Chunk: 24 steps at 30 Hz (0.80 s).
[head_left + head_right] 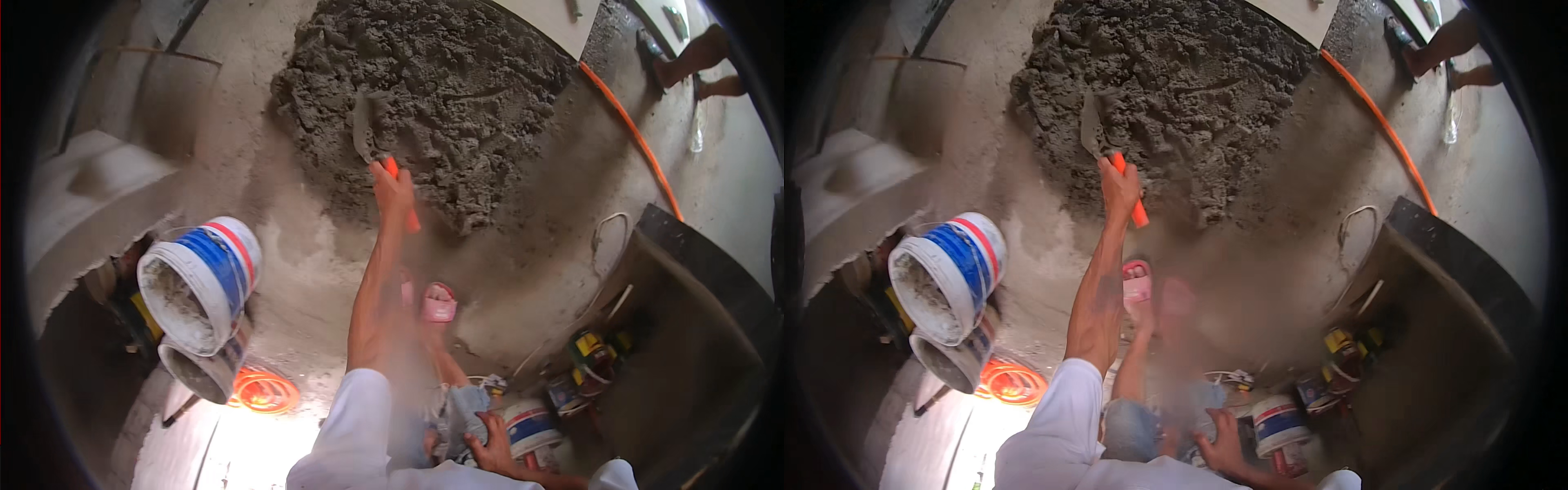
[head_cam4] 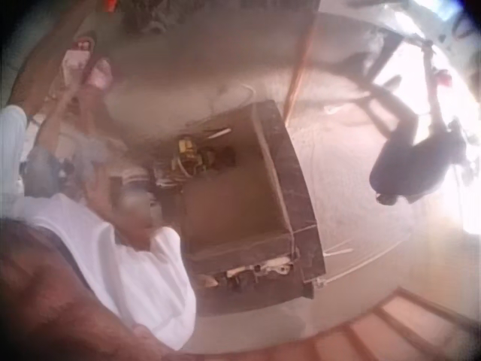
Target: The person spreads and levels wet cement on the floor using a trowel, while positioning tiles on top of the mortar.
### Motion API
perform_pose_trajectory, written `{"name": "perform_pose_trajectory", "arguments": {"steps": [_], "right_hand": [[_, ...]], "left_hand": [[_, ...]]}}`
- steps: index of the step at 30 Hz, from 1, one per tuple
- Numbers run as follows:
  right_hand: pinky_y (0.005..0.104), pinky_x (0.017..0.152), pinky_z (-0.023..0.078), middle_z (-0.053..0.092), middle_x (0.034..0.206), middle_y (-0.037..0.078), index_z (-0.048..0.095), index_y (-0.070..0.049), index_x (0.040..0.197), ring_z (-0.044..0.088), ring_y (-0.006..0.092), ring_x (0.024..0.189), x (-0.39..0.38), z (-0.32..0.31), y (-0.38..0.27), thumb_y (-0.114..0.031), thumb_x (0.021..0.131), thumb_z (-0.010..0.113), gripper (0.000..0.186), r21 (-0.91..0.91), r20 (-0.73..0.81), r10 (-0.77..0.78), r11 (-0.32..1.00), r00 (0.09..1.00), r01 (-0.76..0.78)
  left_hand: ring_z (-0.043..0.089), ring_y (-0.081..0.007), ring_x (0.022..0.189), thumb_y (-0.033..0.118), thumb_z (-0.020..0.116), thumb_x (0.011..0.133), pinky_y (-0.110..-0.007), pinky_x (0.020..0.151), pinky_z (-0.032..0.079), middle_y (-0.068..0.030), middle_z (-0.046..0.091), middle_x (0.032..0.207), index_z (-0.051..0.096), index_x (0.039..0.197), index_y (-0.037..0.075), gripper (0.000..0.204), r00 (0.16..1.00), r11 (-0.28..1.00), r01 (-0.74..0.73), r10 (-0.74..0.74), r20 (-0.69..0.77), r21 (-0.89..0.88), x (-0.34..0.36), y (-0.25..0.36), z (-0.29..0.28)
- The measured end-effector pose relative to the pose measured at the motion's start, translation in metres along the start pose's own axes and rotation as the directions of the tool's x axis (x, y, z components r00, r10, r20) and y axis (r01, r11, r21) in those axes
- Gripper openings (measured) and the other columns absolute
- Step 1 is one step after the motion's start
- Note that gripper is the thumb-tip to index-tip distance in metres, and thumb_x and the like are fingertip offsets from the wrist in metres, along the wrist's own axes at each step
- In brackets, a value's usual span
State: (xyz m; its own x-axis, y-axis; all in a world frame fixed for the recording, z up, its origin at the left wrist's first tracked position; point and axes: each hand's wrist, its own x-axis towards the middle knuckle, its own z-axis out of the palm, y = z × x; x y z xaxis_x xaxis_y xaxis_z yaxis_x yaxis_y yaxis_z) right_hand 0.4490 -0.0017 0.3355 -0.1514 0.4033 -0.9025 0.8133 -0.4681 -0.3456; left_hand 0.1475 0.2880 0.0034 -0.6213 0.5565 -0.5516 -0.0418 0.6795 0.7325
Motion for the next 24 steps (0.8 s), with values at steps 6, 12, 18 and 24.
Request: {"name": "perform_pose_trajectory", "arguments": {"steps": [6,12,18,24], "right_hand": [[0.0456,0.102,0.035,0.046,0.121,0.025,0.049,0.0,0.123,0.044,0.042,0.117,-0.015,0.007,0.007,-0.028,0.08,0.065,0.054,0.017,-0.054,0.035,0.999,0.998,-0.034],[0.0476,0.106,0.032,0.038,0.132,0.03,0.045,-0.001,0.129,0.036,0.0439,0.126,-0.014,0.004,-0.001,-0.031,0.081,0.066,0.06,0.104,0.009,0.04,0.994,0.999,-0.041],[0.0474,0.106,0.032,0.041,0.129,0.028,0.046,-0.003,0.128,0.038,0.0426,0.125,-0.014,0.01,0.001,-0.032,0.081,0.065,0.058,0.082,-0.024,0.066,0.995,0.998,-0.064],[0.0475,0.106,0.032,0.042,0.13,0.026,0.047,-0.003,0.128,0.038,0.0425,0.126,-0.015,0.006,0.001,-0.034,0.081,0.065,0.059,0.092,-0.024,0.074,0.993,0.997,-0.071]], "left_hand": [[0.064,-0.04,0.083,0.03,0.059,0.08,-0.048,0.075,0.049,-0.0221,0.064,0.09,0.048,0.109,0.003,0.041,0.99,0.865,-0.134,0.138,0.028,0.483,0.013,-0.006,-0.087],[0.063,-0.045,0.089,0.031,0.058,0.08,-0.051,0.079,0.048,-0.0265,0.065,0.096,0.053,0.109,0.001,0.042,0.988,0.774,-0.13,0.048,0.147,0.62,0.062,0.034,-0.088],[0.059,-0.0494,0.1,0.019,0.052,0.081,-0.054,0.087,0.045,-0.0341,0.062,0.101,0.048,0.11,-0.005,0.038,0.911,0.66,-0.302,-0.013,0.412,0.688,-0.016,0.006,-0.077],[0.059,-0.0523,0.092,0.02,0.053,0.081,-0.057,0.083,0.045,-0.0348,0.062,0.094,0.047,0.109,0.001,0.034,0.832,0.613,-0.384,-0.095,0.547,0.691,-0.057,-0.031,-0.09]]}}
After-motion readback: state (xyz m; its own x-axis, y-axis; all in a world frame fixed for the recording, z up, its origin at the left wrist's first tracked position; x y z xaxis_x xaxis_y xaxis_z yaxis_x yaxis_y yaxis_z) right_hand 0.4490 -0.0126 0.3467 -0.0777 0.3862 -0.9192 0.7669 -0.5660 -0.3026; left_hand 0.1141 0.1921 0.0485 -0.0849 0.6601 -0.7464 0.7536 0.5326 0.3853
